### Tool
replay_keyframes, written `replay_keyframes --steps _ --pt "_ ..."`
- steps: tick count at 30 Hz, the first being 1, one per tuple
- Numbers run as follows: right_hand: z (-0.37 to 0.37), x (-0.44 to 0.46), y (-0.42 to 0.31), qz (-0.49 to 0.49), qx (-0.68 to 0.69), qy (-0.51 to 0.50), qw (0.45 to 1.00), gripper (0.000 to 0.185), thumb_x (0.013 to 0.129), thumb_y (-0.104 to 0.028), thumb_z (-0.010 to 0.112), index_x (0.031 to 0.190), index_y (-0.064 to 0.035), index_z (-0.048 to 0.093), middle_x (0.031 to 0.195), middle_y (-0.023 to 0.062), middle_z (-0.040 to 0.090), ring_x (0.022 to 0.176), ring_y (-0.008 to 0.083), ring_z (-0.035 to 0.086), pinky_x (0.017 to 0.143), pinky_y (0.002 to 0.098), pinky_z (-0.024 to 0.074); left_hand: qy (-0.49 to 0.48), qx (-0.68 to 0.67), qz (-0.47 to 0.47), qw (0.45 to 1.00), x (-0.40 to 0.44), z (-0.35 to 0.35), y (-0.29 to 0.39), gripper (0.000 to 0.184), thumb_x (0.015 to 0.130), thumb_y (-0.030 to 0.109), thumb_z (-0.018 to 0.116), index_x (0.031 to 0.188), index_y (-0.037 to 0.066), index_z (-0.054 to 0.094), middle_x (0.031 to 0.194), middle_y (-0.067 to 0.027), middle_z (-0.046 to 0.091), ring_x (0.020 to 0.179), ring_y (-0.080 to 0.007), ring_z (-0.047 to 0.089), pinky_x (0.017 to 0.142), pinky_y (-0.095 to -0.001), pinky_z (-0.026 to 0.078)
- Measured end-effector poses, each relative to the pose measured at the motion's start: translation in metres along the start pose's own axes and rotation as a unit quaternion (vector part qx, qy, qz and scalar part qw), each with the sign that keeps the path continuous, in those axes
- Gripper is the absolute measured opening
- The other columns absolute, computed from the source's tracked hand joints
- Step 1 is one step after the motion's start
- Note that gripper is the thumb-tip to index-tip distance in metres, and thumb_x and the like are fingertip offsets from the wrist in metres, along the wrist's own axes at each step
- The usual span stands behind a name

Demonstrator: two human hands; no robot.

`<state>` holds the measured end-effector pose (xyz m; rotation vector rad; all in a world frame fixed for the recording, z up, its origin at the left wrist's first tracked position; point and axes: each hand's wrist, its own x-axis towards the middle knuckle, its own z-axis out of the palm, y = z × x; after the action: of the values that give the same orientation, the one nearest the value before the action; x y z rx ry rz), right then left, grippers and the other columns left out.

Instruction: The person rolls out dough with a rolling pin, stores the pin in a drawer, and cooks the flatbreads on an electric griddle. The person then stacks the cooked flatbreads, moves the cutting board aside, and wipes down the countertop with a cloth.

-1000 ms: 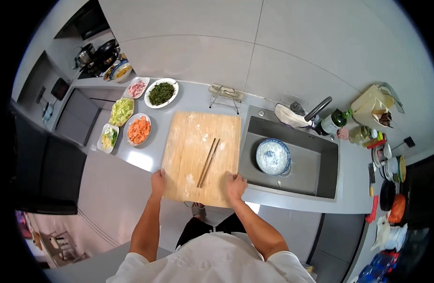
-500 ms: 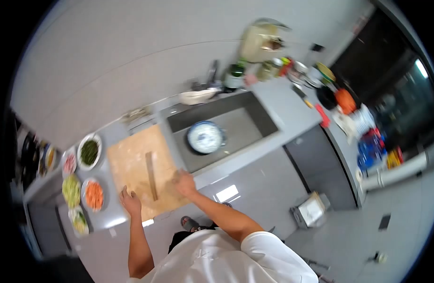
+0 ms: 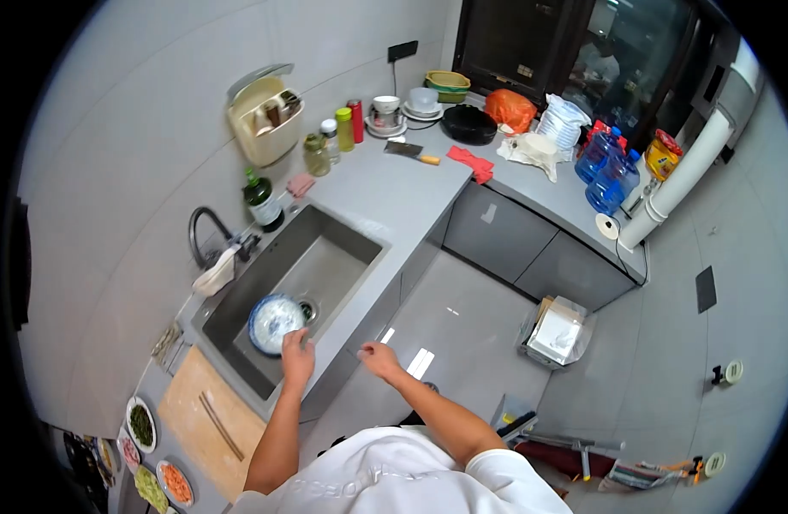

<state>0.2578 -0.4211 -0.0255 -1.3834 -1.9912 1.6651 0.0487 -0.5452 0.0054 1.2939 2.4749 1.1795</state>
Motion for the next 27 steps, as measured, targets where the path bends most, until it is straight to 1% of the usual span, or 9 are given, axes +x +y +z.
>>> replay_keyframes --steps 2,6,7,11,16,20,21,23,27 --pt "-0.051 0.013 0.007 0.004 0.016 0.033 0.999 0.039 0.094 -0.026 0.07 0.124 -0.0006 0.071 0.112 0.0159 0.075 0.105 0.0251 0.071 0.094 0.036 0.0548 -0.038 -0.004 0.0 0.999 0.029 0.044 0.042 0.033 0.089 0.011 0.071 0.122 0.005 0.07 0.124 -0.0208 0.064 0.117 -0.0406 0.06 0.104 -0.0465 0.048" --pt "-0.151 0.052 0.019 0.01 -0.004 0.068 0.998 0.038 0.094 -0.026 0.072 0.122 -0.0006 0.072 0.105 0.0124 0.076 0.098 0.0241 0.072 0.09 0.0349 0.055 -0.082 -0.063 -0.013 0.995 0.09 0.129 0.118 0.033 0.09 0.012 0.071 0.122 0.006 0.07 0.125 -0.0208 0.064 0.119 -0.0397 0.061 0.104 -0.0457 0.049" --pt "-0.17 0.067 0.028 0.01 0.019 0.078 0.997 0.036 0.094 -0.023 0.073 0.121 0.0003 0.072 0.101 0.0093 0.076 0.094 0.0189 0.07 0.087 0.0322 0.0543 -0.095 -0.076 -0.022 0.992 0.104 0.147 0.133 0.033 0.091 0.014 0.071 0.123 0.007 0.07 0.127 -0.0209 0.064 0.12 -0.0392 0.061 0.104 -0.0447 0.048" --pt "-0.237 0.122 0.043 0.021 0.057 0.116 0.991 0.03 0.095 -0.016 0.073 0.119 0.0018 0.072 0.096 0.0053 0.073 0.087 0.0116 0.065 0.08 0.0275 0.0527 -0.1 -0.079 0.002 0.992 0.16 0.214 0.169 0.033 0.092 0.015 0.071 0.124 0.007 0.07 0.126 -0.0209 0.063 0.117 -0.0385 0.062 0.103 -0.0446 0.049" --pt "-0.285 0.21 0.05 0.027 0.048 0.11 0.992 0.03 0.095 -0.017 0.073 0.119 0.0006 0.072 0.092 0.004 0.072 0.083 0.0116 0.064 0.079 0.0278 0.0532 -0.122 -0.094 -0.008 0.988 0.243 0.281 0.179 0.033 0.092 0.014 0.071 0.124 0.008 0.07 0.122 -0.0199 0.064 0.111 -0.0382 0.064 0.099 -0.0452 0.051" --pt "-0.324 0.284 0.048 0.016 -0.012 0.088 0.996 0.028 0.096 -0.018 0.071 0.118 -0.0003 0.072 0.09 0.0036 0.072 0.082 0.0117 0.064 0.079 0.028 0.0534 -0.068 -0.079 0.019 0.994 0.321 0.339 0.179 0.029 0.091 0.01 0.072 0.119 0.004 0.071 0.112 -0.0157 0.066 0.092 -0.0293 0.066 0.087 -0.041 0.056" --pt "-0.336 0.295 0.04 0.008 -0.037 0.083 0.996 0.028 0.097 -0.018 0.07 0.118 -0.0005 0.072 0.09 0.0045 0.072 0.083 0.0121 0.065 0.079 0.0282 0.0535 -0.077 -0.103 -0.012 0.992 0.339 0.352 0.181 0.029 0.091 0.01 0.072 0.12 0.005 0.071 0.113 -0.0151 0.066 0.091 -0.0277 0.066 0.086 -0.0397 0.056" --pt "-0.367 0.34 0.013 -0.024 -0.081 0.081 0.993 0.027 0.097 -0.019 0.069 0.118 -0.0009 0.072 0.09 0.0063 0.073 0.083 0.0129 0.066 0.08 0.0285 0.0539 -0.087 -0.099 -0.017 0.991 0.381 0.372 0.187 0.029 0.091 0.01 0.072 0.12 0.005 0.071 0.114 -0.0147 0.066 0.091 -0.0274 0.067 0.085 -0.0398 0.056" --pt "-0.411 0.413 -0.053 -0.061 -0.093 0.099 0.989 0.028 0.095 -0.018 0.07 0.118 -0.0016 0.072 0.094 0.012 0.074 0.087 0.021 0.07 0.082 0.0337 0.0556 -0.091 -0.092 -0.04 0.991 0.432 0.393 0.198 0.029 0.092 0.01 0.072 0.12 0.005 0.071 0.115 -0.0143 0.066 0.092 -0.0268 0.068 0.085 -0.0394 0.057"
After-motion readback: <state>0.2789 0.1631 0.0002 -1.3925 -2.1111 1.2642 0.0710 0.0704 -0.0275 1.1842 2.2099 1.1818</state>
